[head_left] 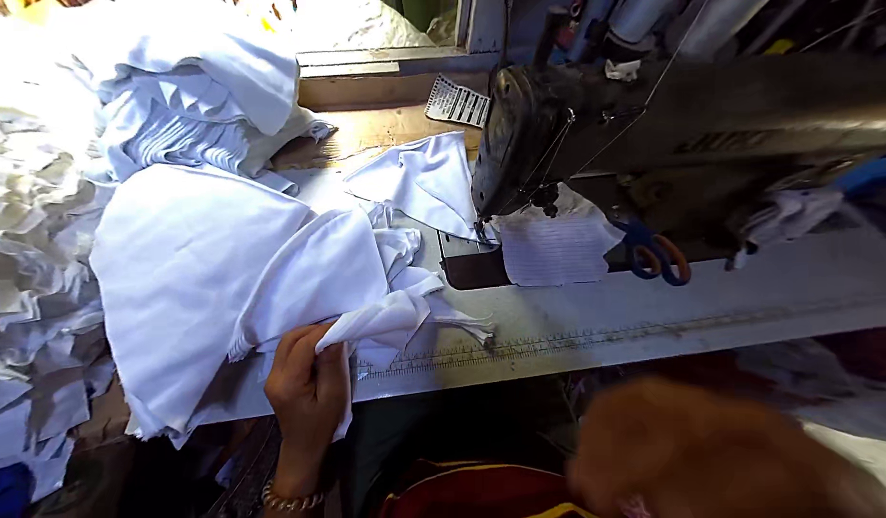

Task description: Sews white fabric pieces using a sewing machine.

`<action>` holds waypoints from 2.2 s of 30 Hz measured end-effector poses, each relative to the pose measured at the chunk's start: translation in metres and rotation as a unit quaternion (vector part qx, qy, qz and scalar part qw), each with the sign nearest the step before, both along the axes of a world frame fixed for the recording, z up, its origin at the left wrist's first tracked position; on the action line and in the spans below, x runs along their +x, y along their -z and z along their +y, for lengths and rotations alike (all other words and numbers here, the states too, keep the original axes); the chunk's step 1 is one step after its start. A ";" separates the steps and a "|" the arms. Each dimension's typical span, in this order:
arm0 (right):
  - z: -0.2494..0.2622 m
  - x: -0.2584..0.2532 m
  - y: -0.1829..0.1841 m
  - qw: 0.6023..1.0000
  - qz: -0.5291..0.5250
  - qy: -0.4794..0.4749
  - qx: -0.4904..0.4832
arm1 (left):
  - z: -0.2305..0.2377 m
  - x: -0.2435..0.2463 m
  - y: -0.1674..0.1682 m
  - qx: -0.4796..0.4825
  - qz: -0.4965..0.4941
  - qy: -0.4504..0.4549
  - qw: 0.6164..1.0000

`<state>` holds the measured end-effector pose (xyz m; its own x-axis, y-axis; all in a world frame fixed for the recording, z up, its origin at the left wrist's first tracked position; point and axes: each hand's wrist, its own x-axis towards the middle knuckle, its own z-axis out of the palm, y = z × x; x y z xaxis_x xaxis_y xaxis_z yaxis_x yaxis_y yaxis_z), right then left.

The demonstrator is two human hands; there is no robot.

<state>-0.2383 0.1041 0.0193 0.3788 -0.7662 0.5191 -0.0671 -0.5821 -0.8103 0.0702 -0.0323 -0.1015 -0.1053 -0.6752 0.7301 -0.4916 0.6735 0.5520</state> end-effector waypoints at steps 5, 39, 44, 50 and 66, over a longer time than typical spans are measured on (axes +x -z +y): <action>-0.076 -0.073 0.093 0.853 0.428 0.298 0.036 | 0.015 -0.012 -0.042 -0.059 -0.029 0.010 0.998; -0.060 -0.050 0.127 0.977 -0.013 0.205 0.051 | -0.101 -0.084 -0.057 0.015 -0.517 -0.126 0.847; -0.058 -0.050 0.128 0.976 -0.026 0.209 0.054 | -0.117 -0.062 -0.047 -0.028 -0.499 -0.165 0.851; -0.058 -0.049 0.125 0.964 -0.048 0.248 0.087 | -0.134 -0.050 -0.047 0.005 -0.500 -0.200 0.843; -0.057 0.046 0.100 0.888 -0.298 0.346 0.054 | 0.010 -0.146 -0.059 0.274 0.120 0.317 0.900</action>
<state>-0.1923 0.0476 -0.0809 -0.5193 -0.7663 0.3782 0.0807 -0.4846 -0.8710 -0.0763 -0.0223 -0.0427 -0.4809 -0.7998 0.3593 0.0733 0.3716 0.9255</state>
